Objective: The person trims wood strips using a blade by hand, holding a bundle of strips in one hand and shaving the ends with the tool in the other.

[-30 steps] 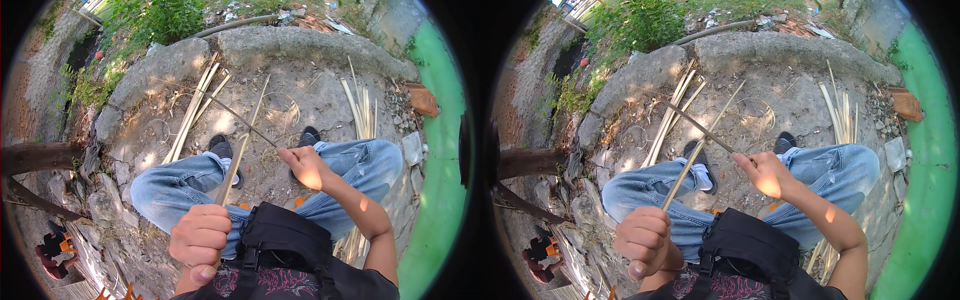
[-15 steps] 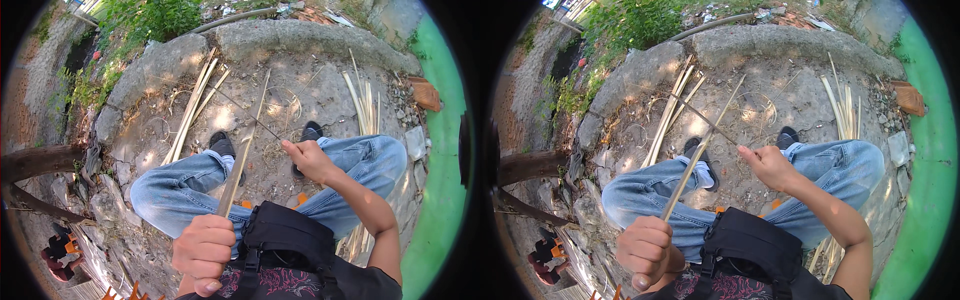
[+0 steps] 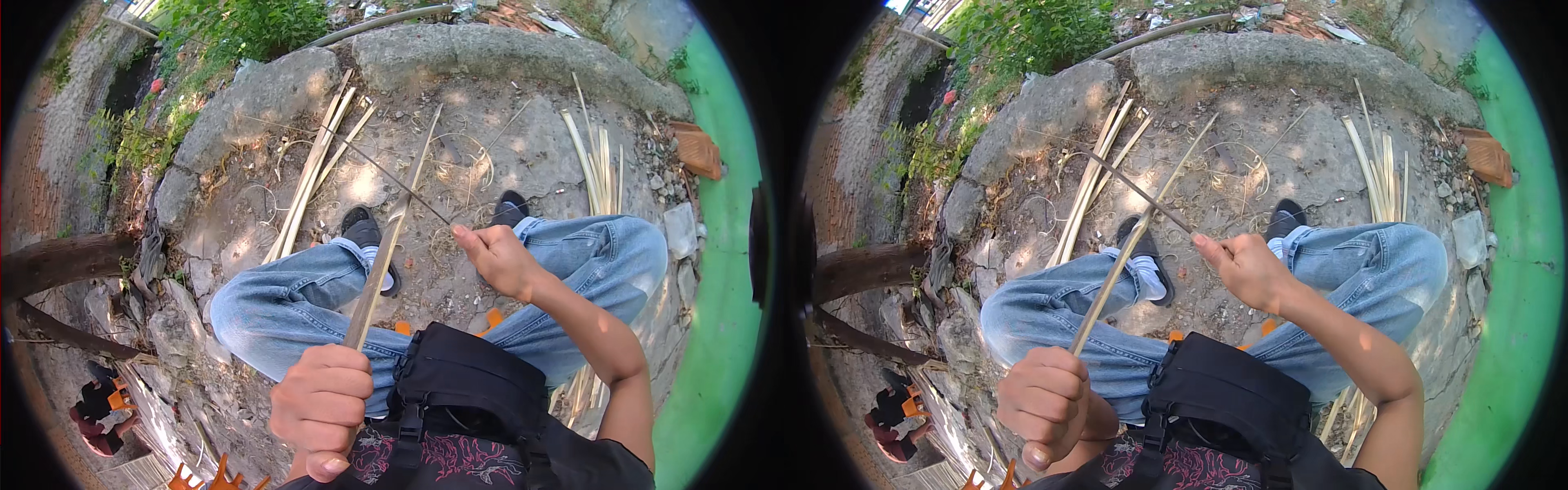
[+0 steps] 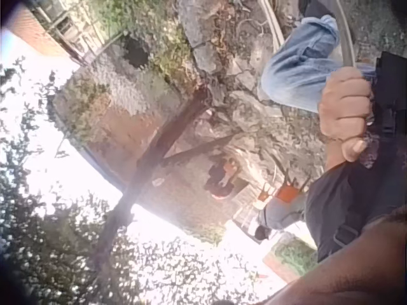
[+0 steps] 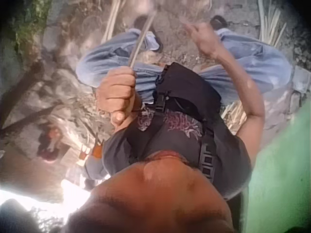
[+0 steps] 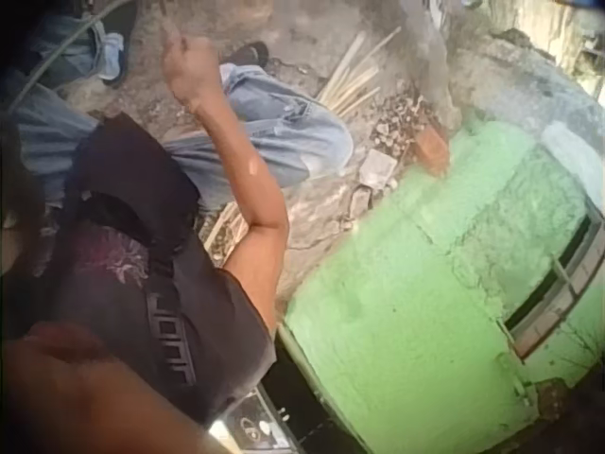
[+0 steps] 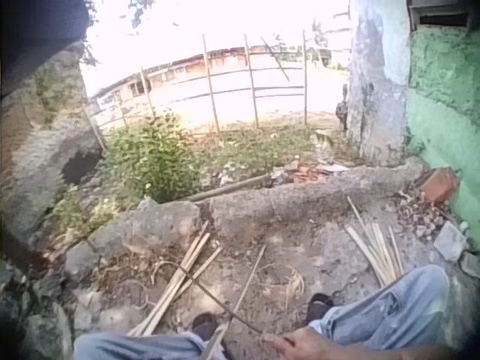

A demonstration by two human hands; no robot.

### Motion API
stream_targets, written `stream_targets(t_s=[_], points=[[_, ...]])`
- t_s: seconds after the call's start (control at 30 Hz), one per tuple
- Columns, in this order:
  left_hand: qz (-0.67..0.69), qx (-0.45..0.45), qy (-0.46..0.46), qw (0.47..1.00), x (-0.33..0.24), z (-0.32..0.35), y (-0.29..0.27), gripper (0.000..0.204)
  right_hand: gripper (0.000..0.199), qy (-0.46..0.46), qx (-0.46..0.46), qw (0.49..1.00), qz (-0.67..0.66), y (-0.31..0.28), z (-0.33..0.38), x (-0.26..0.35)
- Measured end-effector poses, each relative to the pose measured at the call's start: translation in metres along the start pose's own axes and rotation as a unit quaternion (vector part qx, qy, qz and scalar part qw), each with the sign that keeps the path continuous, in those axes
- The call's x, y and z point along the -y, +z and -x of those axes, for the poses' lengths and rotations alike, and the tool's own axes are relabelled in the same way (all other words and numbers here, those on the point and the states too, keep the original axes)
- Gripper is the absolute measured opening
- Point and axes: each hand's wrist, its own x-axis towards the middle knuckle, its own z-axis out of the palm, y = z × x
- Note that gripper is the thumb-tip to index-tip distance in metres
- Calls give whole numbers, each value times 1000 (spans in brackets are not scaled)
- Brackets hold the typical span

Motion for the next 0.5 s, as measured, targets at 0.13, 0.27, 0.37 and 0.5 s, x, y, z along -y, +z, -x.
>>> stream_targets(t_s=[0.13,0.27,0.37,0.5], points=[[0,-44,24,999,2,3,6,48,65,-176,19,984,-26,12,31,27],[-21,-80,34,996,4,-2,9,48,61,-1,2,1000,-7,0,-12,5],[-38,-116,21,992,2,-1,10,48,61,-103,41,994,-18,16,30,32],[-33,-115,37,992,6,-1,8,46,61,-26,46,999,14,5,11,30]])
